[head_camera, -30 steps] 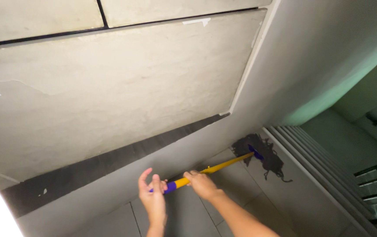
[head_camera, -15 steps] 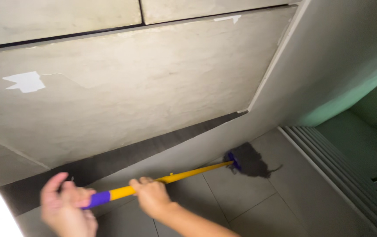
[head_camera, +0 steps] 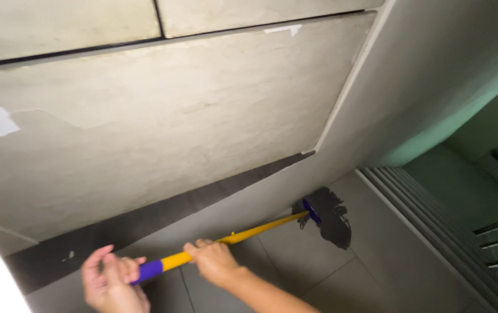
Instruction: The person cleans the floor by hand using a mop, moving the mop head back and forth across the tiles near a laundry basket and a staircase.
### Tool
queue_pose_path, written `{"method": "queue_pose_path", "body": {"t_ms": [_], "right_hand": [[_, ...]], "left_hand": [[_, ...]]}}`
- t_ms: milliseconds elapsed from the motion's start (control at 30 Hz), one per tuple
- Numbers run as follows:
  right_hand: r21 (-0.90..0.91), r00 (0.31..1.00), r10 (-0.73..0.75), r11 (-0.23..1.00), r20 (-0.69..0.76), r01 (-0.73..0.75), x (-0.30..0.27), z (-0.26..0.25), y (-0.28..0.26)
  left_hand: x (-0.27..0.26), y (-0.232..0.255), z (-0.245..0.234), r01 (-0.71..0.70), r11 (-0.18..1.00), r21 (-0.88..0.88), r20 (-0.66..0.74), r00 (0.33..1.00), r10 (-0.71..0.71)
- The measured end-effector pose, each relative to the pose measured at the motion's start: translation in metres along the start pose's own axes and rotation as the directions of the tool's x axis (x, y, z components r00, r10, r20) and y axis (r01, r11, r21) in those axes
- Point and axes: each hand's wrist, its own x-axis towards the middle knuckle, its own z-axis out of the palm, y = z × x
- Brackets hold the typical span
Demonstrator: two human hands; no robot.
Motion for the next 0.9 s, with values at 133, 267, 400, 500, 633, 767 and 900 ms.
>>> {"method": "queue_pose_path", "body": {"t_ms": [133,267,400,500,633,767,900], "right_hand": [[-0.048,1.000,0.018,0.999,-0.016,-0.019,-0.019,-0.018,0.055],[-0.106,0.991,0.129,0.986,0.018,-0.126,-0.046,-0.035,0.123],[-0.175,0.981,0.192,0.965,-0.034,-0.195,-0.081,-0.036,0.196],[-0.239,0.947,0.315,0.916,-0.067,-0.321,-0.093,-0.044,0.245],[-0.275,0.814,0.571,0.804,0.107,-0.527,-0.099,-0.049,0.260],[-0.267,0.907,0.422,0.874,0.004,-0.405,-0.090,-0.035,0.247],[-0.232,0.959,0.284,0.934,0.018,-0.273,-0.070,-0.025,0.201]], "left_hand": [[-0.032,-0.037,0.046,0.061,0.997,0.054,0.013,0.998,-0.062],[-0.071,-0.077,0.089,0.132,0.988,0.077,0.077,0.987,-0.137],[-0.115,-0.119,0.125,0.238,0.962,0.134,0.162,0.952,-0.258],[-0.142,-0.141,0.153,0.269,0.936,0.228,0.194,0.929,-0.314],[-0.159,-0.153,0.163,0.392,0.907,0.156,0.192,0.888,-0.417],[-0.144,-0.149,0.150,0.428,0.901,0.072,0.134,0.891,-0.435],[-0.105,-0.117,0.117,0.387,0.921,0.052,0.074,0.918,-0.390]]}}
